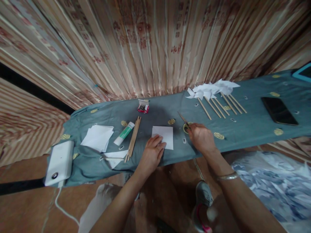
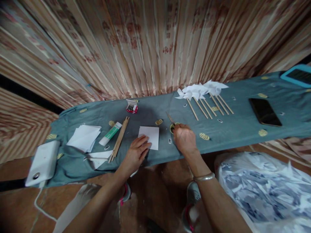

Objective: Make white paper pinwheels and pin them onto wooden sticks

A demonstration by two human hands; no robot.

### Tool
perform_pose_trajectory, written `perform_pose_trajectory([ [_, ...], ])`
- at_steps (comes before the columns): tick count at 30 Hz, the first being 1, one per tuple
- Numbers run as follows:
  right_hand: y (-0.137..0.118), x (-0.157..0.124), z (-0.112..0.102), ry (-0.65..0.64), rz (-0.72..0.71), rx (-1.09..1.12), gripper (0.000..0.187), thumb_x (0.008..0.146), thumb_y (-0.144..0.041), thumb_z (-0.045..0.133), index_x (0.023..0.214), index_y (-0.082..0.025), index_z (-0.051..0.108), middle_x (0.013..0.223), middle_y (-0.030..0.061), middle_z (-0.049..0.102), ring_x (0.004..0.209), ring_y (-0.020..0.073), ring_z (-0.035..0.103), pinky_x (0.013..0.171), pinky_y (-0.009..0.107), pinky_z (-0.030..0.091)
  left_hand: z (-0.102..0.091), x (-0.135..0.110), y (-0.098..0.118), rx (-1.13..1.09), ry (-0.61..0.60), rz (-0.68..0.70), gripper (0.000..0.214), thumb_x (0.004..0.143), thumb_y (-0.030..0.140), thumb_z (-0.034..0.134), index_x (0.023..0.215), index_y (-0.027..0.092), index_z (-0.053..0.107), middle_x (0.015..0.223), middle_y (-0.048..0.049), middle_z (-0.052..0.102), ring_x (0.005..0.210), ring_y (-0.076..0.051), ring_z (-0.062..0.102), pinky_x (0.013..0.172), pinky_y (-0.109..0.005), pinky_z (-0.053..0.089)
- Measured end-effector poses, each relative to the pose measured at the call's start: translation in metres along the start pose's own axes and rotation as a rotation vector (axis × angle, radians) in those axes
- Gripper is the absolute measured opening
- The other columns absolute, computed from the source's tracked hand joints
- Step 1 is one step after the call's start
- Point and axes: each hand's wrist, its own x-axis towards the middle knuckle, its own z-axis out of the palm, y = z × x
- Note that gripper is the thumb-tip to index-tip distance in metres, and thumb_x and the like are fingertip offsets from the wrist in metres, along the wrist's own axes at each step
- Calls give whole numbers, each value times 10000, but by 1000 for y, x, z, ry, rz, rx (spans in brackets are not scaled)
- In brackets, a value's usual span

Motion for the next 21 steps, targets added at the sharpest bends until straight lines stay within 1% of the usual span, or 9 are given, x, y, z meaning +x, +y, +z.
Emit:
perform_pose_trajectory([
  [2,-2,1,0,46,-12,24,220,899,-208,495,967,-93,669,948,164,707,910,301,630,748,368,481,1,0,-4,83,-33,34,270,818,125,584,1055,199,688,1240,-133,629,1258,-308,499,1077,-536,370],
  [3,-5,1,1,80,-44,64,232,904,-212,493,1001,-91,666,988,163,705,939,297,622,785,375,485,0,0,-5,114,-44,49,287,812,125,593,1081,186,674,1253,-137,620,1262,-306,496,1072,-532,383],
  [4,-9,1,2,118,-100,123,251,912,-212,482,1044,-89,657,1039,160,698,977,286,613,833,377,483,-1,0,-7,143,-48,63,307,809,127,601,1107,176,659,1266,-141,609,1265,-303,492,1066,-526,396],
  [6,-20,-1,7,184,-271,275,294,928,-191,447,1137,-85,626,1140,154,673,1062,255,589,936,369,460,-3,0,-8,191,-40,83,345,812,140,610,1155,169,629,1292,-142,588,1276,-294,481,1059,-515,414],
  [8,-33,-5,13,160,-413,350,326,931,-160,418,1188,-86,604,1224,162,634,1140,246,557,981,377,443,-6,-1,-9,224,-31,95,370,815,150,616,1185,166,609,1300,-142,580,1285,-288,469,1056,-507,424],
  [11,-49,-12,23,70,-458,279,353,903,-95,414,1200,-89,605,1258,178,608,1153,285,541,956,432,457,-9,0,-9,271,-53,106,340,820,179,627,1158,136,621,1290,-154,585,1300,-302,448,1060,-505,424],
  [13,-55,-15,28,22,-451,245,372,880,-69,432,1211,-92,600,1274,179,595,1161,300,526,948,451,458,-9,0,-10,306,-66,107,296,833,182,613,1123,126,638,1283,-159,591,1299,-309,449,1062,-506,422],
  [16,-57,-17,32,6,-427,242,386,871,-57,433,1220,-97,594,1288,176,584,1168,301,512,960,460,448,-8,0,-13,335,-67,105,281,848,155,580,1121,139,642,1288,-151,591,1283,-303,469,1059,-511,423],
  [21,-54,-14,34,-10,-402,309,376,891,-77,412,1217,-102,599,1289,159,586,1172,285,511,977,444,440,-10,-3,-15,299,-44,107,285,853,148,569,1130,144,638,1293,-150,584,1288,-281,466,1061,-484,429],
])
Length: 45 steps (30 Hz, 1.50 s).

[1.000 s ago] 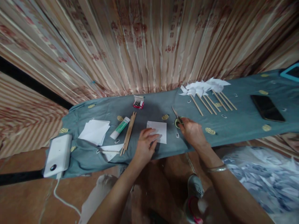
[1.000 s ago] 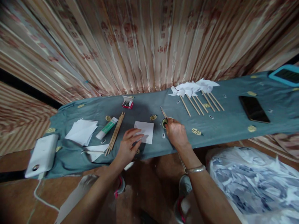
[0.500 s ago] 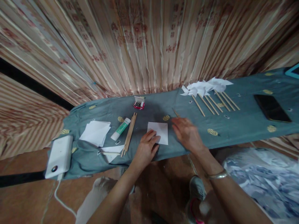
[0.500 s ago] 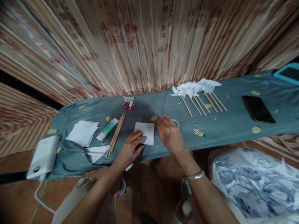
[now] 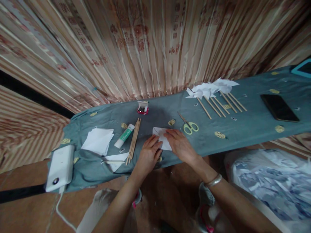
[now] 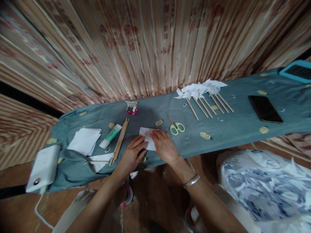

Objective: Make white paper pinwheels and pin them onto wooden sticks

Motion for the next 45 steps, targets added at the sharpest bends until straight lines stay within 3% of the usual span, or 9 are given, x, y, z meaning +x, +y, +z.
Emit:
perform_pose_trajectory([
  [9,-3,6,0,131,35,64,370,922,-107,367,1191,-111,621,1258,162,614,1153,286,531,958,466,452,-29,-1,-10,5,213,-34,271,885,235,550,1146,207,617,1198,-93,621,1142,-238,553,1002,-446,468],
  [15,-4,6,7,135,26,42,329,914,-139,416,1158,-109,634,1228,157,632,1115,296,558,943,469,463,-67,-9,-47,237,419,-211,372,818,280,613,1178,189,603,1219,-118,568,1167,-289,489,1022,-485,398],
  [20,-2,4,12,146,12,37,326,912,-152,415,1150,-116,635,1201,157,646,1108,294,565,940,474,465,-84,-24,-79,303,296,-418,427,775,329,618,1161,147,612,1122,-136,620,1071,-305,537,938,-458,449],
  [25,-4,7,13,191,32,68,326,908,-171,423,1160,-143,628,1223,153,634,1142,293,555,954,490,458,-89,-25,-86,271,192,-517,307,791,353,565,993,155,685,925,-115,691,933,-278,599,860,-398,475],
  [28,-12,11,7,258,74,181,316,912,-198,431,1152,-164,635,1235,145,630,1167,289,546,984,503,439,-90,-19,-73,99,314,-542,297,772,371,587,958,168,696,926,-96,699,926,-259,610,862,-380,467],
  [31,-22,15,-1,262,196,476,291,883,-274,516,1129,-191,649,1197,125,657,1141,283,571,991,503,434,-83,-10,-46,-291,405,-584,350,742,433,642,960,167,704,915,-60,702,858,-219,629,794,-330,485],
  [35,-36,18,-11,41,378,1218,372,778,-438,658,1081,-222,668,1097,86,707,999,248,651,895,432,501,-62,-1,-2,-954,223,-680,427,697,485,697,949,142,726,766,-36,710,644,-157,618,605,-257,474],
  [38,-41,16,-14,-86,445,1640,347,731,-451,716,973,-203,707,1019,59,730,974,218,659,932,388,481,-48,3,21,-1201,111,-727,441,654,503,745,870,118,743,656,-39,693,551,-121,585,564,-235,464],
  [45,-35,9,-13,48,613,1833,249,687,-375,783,848,-191,731,876,20,741,859,153,665,856,274,497,-39,5,28,-1411,124,-829,528,487,363,886,921,134,692,773,-36,732,671,-146,682,639,-239,527],
])
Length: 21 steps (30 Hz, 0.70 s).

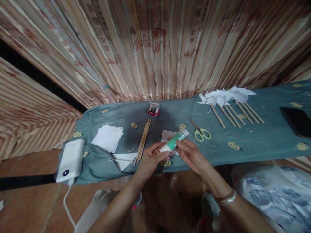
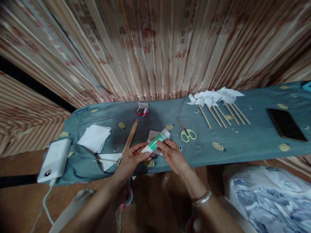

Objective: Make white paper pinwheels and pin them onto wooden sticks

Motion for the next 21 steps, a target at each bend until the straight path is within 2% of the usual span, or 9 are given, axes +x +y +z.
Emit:
perform_pose_trajectory([
  [3,0,2,-5,60,-27,17,237,689,-383,786,835,-206,724,848,3,737,782,123,657,772,238,511,2,1,0,-11,23,-18,501,470,342,895,860,125,667,747,-37,731,668,-157,695,690,-266,547],
  [7,-1,5,-10,107,-33,53,226,698,-383,785,827,-216,705,844,-3,738,775,117,658,739,231,518,6,1,-1,25,11,-18,494,504,384,874,863,122,658,746,-49,731,690,-176,705,720,-289,555],
  [11,-9,10,-18,166,-71,121,208,718,-384,772,804,-218,681,801,-10,737,711,114,657,680,228,536,-3,5,-1,141,14,55,456,585,425,815,897,129,662,758,-47,720,685,-169,687,708,-296,550],
  [14,-16,12,-25,181,-104,108,219,744,-414,747,839,-232,672,798,-16,737,678,117,659,642,236,545,-24,11,11,391,126,303,392,704,436,708,976,155,677,776,-28,682,676,-157,648,697,-304,537],
  [17,-19,11,-29,192,-92,108,243,760,-436,728,880,-232,672,793,-7,743,662,117,666,599,219,543,-55,16,31,802,297,587,311,801,354,602,1049,186,686,923,-47,630,801,-160,612,781,-308,515],
  [21,-20,9,-29,217,-40,154,261,726,-435,755,844,-218,672,775,-2,748,625,114,670,549,199,543,-92,30,45,1150,420,703,355,817,268,535,1135,180,667,994,-78,581,896,-193,585,851,-347,502],
])
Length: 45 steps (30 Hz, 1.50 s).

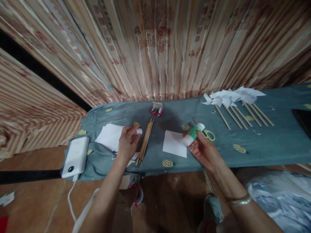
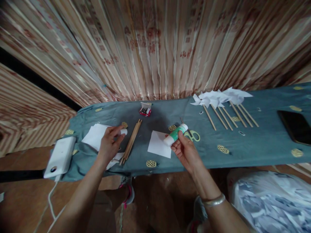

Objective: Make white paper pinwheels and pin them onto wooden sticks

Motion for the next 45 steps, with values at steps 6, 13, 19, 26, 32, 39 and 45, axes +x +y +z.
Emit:
perform_pose_trajectory([
  [6,2,3,-1,-69,24,30,230,737,-420,741,843,-235,656,821,3,759,743,152,713,640,244,591,15,6,-26,290,-30,137,428,755,144,490,1147,172,658,1163,-139,589,1039,-291,539,925,-476,450],
  [13,2,9,-10,-101,-56,-91,163,743,-337,731,860,-242,669,926,2,746,893,139,690,863,263,555,23,-13,26,274,17,245,460,866,147,420,1317,177,507,1341,-122,530,1219,-289,437,1028,-503,369],
  [19,-3,11,-3,-62,-159,-135,153,678,-293,793,740,-227,669,789,-30,713,785,114,667,770,224,552,62,-54,66,143,-384,466,381,926,225,451,1299,203,528,1415,-128,476,1305,-274,404,1043,-477,366],
  [26,1,16,6,-68,-296,-537,226,682,-377,783,820,-243,664,770,-19,706,737,157,642,718,292,526,77,-63,65,245,-481,448,512,869,419,561,1342,239,479,1475,-173,381,1408,-344,246,1068,-541,288],
  [32,11,13,1,-90,-400,-849,257,746,-378,727,921,-236,604,876,11,717,813,184,654,795,340,510,80,-64,64,252,-477,456,529,855,429,580,1333,222,487,1472,-189,378,1396,-364,263,1059,-550,285],
  [39,19,16,-5,-56,-473,-1073,312,762,-425,695,965,-221,575,954,64,711,845,239,671,805,427,528,79,-64,65,267,-476,462,530,862,444,564,1332,211,486,1477,-182,375,1402,-353,259,1062,-539,289],
  [45,19,18,-3,-41,-515,-1210,371,773,-481,665,1017,-219,570,961,83,711,839,255,672,767,428,532,79,-64,65,254,-458,466,517,858,445,571,1311,206,504,1467,-187,387,1395,-353,275,1061,-538,291],
])
